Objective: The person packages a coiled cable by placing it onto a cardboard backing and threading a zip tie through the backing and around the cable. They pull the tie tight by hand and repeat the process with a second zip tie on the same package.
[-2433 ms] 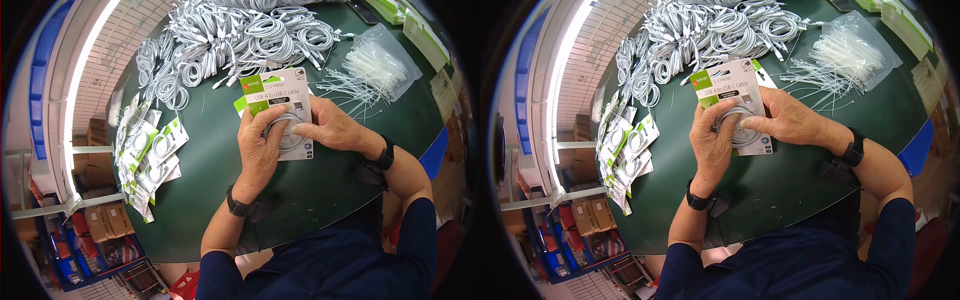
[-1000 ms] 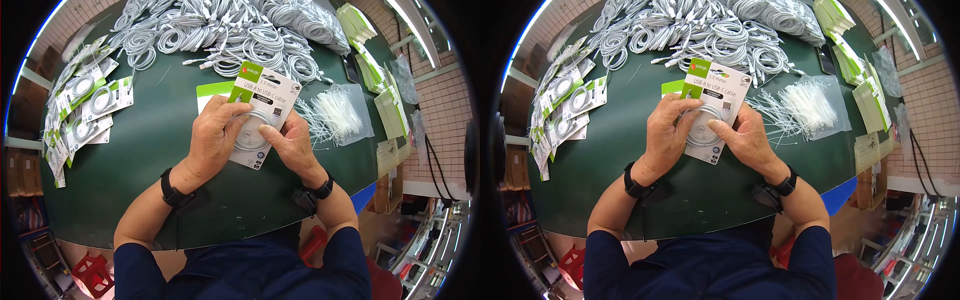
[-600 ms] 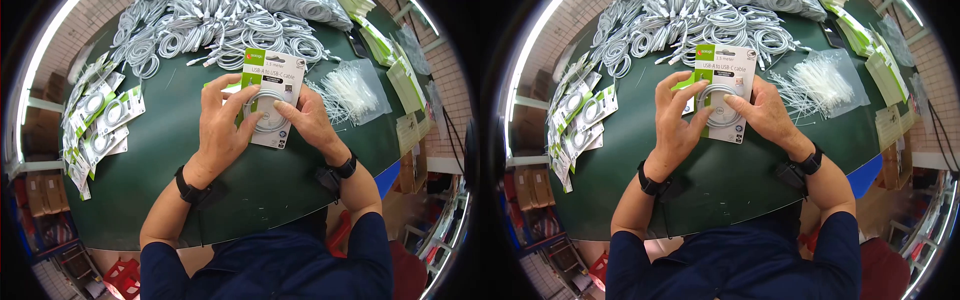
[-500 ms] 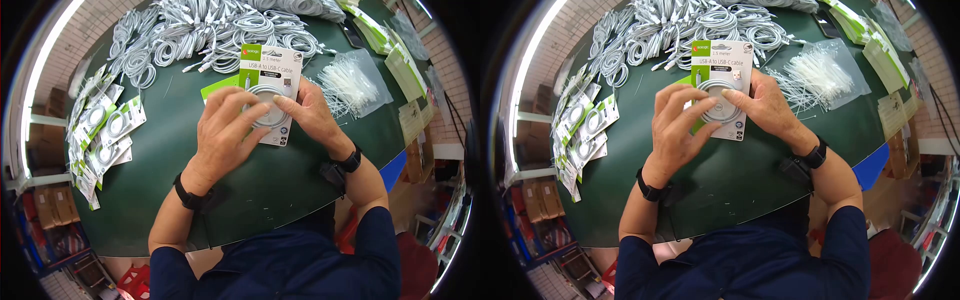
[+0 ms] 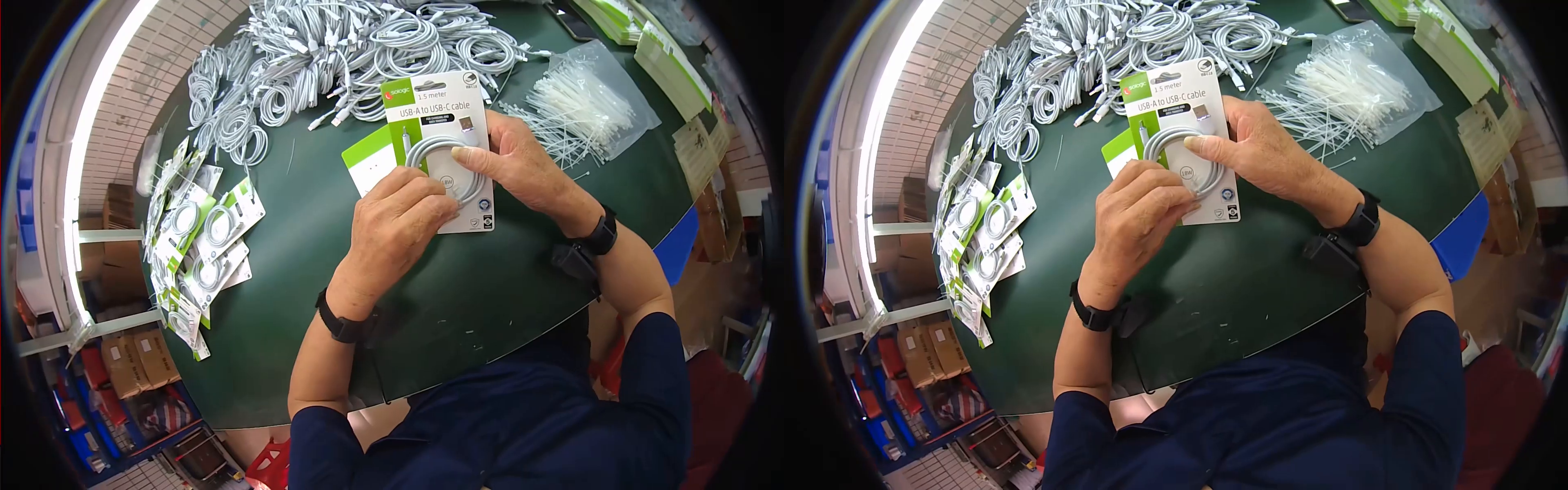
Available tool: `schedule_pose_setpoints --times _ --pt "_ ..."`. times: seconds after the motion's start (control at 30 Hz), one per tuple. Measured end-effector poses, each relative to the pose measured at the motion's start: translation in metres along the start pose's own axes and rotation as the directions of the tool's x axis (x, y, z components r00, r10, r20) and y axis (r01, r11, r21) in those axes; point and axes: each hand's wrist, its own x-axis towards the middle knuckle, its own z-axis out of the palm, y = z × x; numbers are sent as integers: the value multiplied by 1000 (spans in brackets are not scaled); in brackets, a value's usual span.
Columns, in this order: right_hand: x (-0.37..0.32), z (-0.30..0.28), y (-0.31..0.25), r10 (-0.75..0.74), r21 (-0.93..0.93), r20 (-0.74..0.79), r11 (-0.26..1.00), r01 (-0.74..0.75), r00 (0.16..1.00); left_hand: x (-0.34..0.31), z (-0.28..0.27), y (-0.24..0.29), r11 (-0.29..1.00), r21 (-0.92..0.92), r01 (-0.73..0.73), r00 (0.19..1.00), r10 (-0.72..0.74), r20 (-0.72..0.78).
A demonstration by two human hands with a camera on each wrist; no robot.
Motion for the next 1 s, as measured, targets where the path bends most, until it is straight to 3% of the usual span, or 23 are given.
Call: schedule_pose_setpoints --times 0.2,0.33,0.63,0.77,0.8,0.87,0.9,0.93,1.0 --pt "2 -1 7 -43 -74 -47 996 39 998 -3 20 15 992 17 125 981 -120 -155" --pt "0 5 3 -36 -16 -62 999 35 997 -5 24 20 986 7 165 961 -159 -227" --pt "-2 7 -2 -45 -1 -104 999 45 994 -8 23 14 993 -35 116 965 -121 -231" --pt "-2 7 0 -90 34 -171 995 97 981 -6 14 13 980 52 194 910 -159 -383" --pt "-3 7 1 -101 38 -188 993 110 977 -5 14 13 963 -39 267 876 -259 -407" --pt "-4 11 0 -134 77 -233 985 155 963 -4 12 14 891 -225 395 780 -455 -429" --pt "-4 13 0 -149 94 -254 980 177 956 -6 12 13 835 -272 478 776 -547 -314" --pt "-6 15 1 -157 103 -254 977 188 954 -5 15 14 675 -534 510 692 -690 -212" --pt "-9 19 2 -172 120 -247 971 206 954 -1 18 20 176 -880 441 533 -840 100"
